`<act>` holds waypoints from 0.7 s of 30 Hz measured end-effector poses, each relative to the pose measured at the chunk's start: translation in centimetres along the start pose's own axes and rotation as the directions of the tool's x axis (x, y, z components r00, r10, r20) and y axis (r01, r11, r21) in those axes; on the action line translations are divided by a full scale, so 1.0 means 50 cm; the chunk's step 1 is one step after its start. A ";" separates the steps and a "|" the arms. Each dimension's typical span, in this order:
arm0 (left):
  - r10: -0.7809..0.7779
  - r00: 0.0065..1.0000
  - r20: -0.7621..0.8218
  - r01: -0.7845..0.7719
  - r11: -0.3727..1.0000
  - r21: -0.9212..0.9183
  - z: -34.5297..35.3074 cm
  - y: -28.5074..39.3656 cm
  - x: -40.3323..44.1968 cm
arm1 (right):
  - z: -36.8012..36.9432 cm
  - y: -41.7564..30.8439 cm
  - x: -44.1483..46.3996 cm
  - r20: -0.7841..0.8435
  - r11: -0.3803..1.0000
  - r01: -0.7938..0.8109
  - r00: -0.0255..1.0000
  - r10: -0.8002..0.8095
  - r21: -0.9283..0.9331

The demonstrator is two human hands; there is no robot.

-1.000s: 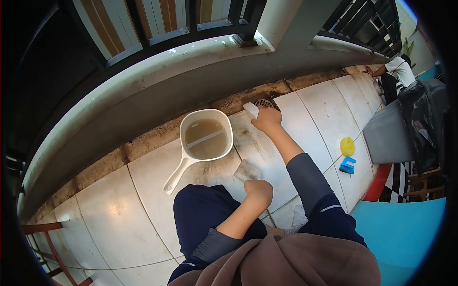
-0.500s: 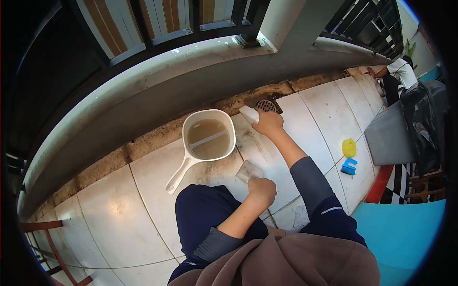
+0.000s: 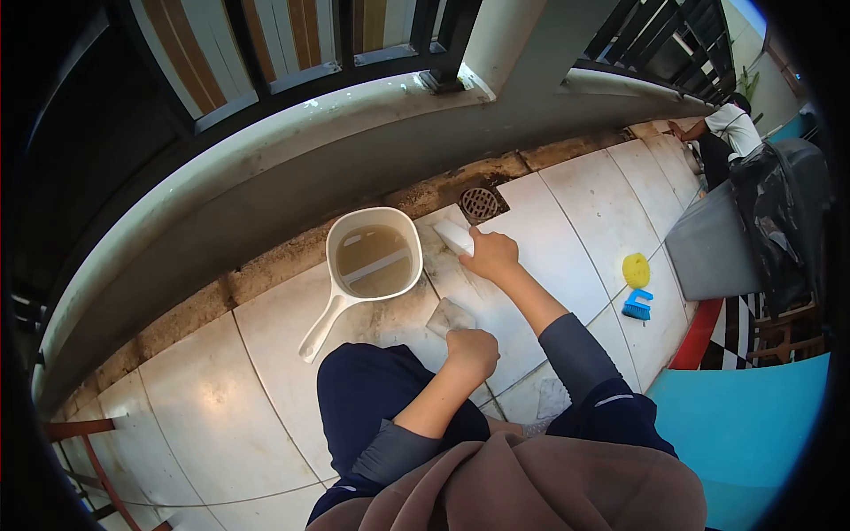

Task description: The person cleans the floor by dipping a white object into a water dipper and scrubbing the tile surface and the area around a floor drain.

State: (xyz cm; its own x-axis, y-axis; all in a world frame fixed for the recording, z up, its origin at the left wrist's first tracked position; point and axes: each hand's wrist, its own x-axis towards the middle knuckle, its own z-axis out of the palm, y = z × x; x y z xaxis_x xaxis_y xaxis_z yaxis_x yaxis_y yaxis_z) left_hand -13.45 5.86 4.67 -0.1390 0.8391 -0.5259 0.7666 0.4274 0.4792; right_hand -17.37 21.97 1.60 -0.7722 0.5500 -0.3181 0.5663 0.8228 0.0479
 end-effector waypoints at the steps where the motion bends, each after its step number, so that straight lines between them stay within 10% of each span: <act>1: -0.003 1.000 -0.006 0.003 1.000 0.001 -0.003 0.000 -0.001 | 0.001 0.005 -0.031 0.032 0.999 0.034 0.999 -0.034 -0.018; 21: -0.016 1.000 -0.027 0.016 1.000 -0.006 -0.001 -0.012 -0.003 | 0.002 -0.015 0.005 0.012 0.997 -0.080 0.997 0.080 0.016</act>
State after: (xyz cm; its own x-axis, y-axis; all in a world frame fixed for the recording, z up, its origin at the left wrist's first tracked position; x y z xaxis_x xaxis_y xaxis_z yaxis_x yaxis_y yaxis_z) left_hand -13.92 5.51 4.49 -0.1680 0.8408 -0.5146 0.7605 0.4427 0.4751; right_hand -17.98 21.49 1.38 -0.7213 0.6120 -0.3243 0.6306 0.7739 0.0580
